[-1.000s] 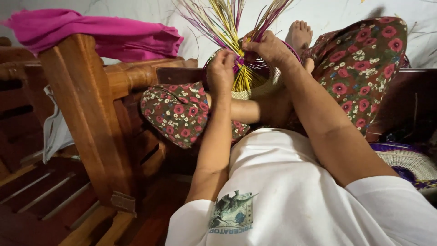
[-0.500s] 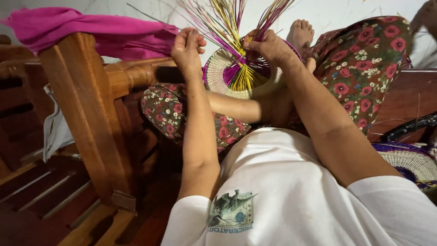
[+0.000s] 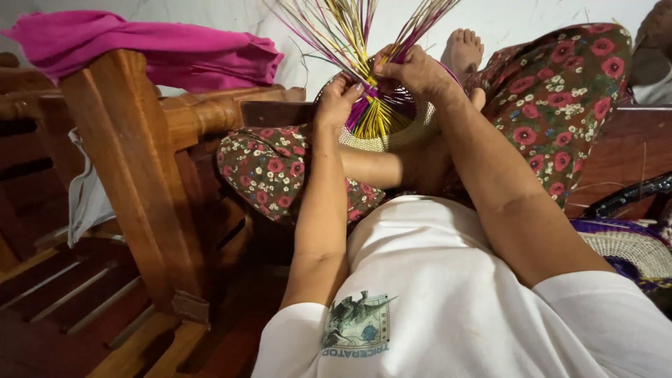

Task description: A person is weaving colorful straw fibers into a circular pattern to create a decorative fan.

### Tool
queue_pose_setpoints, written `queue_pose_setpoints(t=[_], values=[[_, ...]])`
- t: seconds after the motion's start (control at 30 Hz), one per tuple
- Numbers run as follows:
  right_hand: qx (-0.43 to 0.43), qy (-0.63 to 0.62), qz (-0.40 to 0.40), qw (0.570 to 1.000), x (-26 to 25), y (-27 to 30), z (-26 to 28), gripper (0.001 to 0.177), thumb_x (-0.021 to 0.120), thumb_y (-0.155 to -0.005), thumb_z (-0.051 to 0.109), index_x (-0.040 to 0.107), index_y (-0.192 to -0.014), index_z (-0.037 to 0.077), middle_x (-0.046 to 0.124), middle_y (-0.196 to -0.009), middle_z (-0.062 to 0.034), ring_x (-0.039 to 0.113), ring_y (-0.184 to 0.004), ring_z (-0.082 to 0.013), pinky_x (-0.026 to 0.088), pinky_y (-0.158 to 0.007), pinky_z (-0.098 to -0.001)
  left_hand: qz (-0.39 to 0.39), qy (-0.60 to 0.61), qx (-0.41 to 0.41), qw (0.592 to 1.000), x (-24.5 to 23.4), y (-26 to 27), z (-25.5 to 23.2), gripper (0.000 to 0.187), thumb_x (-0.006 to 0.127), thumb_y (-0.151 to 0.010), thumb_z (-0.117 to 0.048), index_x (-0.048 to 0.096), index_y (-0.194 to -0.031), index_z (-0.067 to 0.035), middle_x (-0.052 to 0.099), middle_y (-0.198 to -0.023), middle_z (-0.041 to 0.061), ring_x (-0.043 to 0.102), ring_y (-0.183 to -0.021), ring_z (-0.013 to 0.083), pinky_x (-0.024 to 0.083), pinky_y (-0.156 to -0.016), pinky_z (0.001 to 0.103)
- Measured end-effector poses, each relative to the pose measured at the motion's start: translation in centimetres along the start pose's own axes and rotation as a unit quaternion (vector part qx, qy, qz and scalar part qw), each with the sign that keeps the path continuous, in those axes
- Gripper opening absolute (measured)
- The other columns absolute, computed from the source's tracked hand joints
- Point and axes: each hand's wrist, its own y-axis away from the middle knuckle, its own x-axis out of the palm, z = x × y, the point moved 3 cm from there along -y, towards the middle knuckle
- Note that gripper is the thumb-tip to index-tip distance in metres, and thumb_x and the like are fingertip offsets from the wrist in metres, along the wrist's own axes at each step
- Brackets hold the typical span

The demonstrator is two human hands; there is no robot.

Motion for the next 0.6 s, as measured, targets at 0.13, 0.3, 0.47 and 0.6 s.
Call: queue_pose_setpoints(t=[0.13, 0.3, 0.47, 0.6], values=[[-0.002, 0.001, 0.003, 1.0, 0.0, -0.1, -0.1, 0.018, 0.062, -0.105, 0.027, 0.071, -0.098, 0.012, 0.074, -0.087, -0.0033, 0.072, -0.078, -0.0165, 0.059, -0.087, -0.0337, -0.027, 0.059, 0.024, 0.998, -0.2, -2.1, 2.3, 0.02, 0.071, -0.094, -0.01, 0.053, -0.088, -0.016, 0.065, -0.09, 0.001, 0.06, -0.087, 0.0166, 0.047, -0.083, 0.032], [-0.012, 0.007, 0.007, 1.0, 0.0, -0.1, 0.0, 0.018, 0.06, -0.107, 0.023, 0.069, -0.096, 0.012, 0.073, -0.087, -0.0029, 0.071, -0.076, -0.0151, 0.059, -0.083, -0.0309, -0.15, -0.097, 0.046, 0.983, 0.5, -0.4, 0.4, 0.017, 0.072, -0.084, -0.028, 0.069, -0.096, -0.016, 0.08, -0.092, 0.001, 0.072, -0.081, 0.022, 0.051, -0.07, 0.039], [-0.004, -0.007, 0.006, 1.0, -0.1, -0.5, -0.9, 0.016, 0.06, -0.106, 0.022, 0.07, -0.099, 0.012, 0.074, -0.088, -0.0041, 0.072, -0.08, -0.0162, 0.059, -0.09, -0.0349, -0.271, -0.14, 0.013, 0.952, 1.6, -1.1, 1.9, 0.023, 0.071, -0.08, -0.035, 0.06, -0.095, -0.021, 0.078, -0.09, -0.003, 0.075, -0.079, 0.0243, 0.051, -0.067, 0.041], [-0.01, -0.028, -0.018, 0.999, 0.1, -0.9, -1.4, 0.015, 0.064, -0.105, 0.02, 0.073, -0.098, 0.009, 0.074, -0.085, -0.0036, 0.071, -0.073, -0.014, 0.061, -0.079, -0.0286, -0.167, -0.09, -0.019, 0.982, 1.0, 2.3, -1.8, 0.019, 0.061, -0.095, -0.032, 0.057, -0.113, -0.025, 0.077, -0.113, -0.006, 0.074, -0.083, 0.0196, 0.052, -0.067, 0.039]])
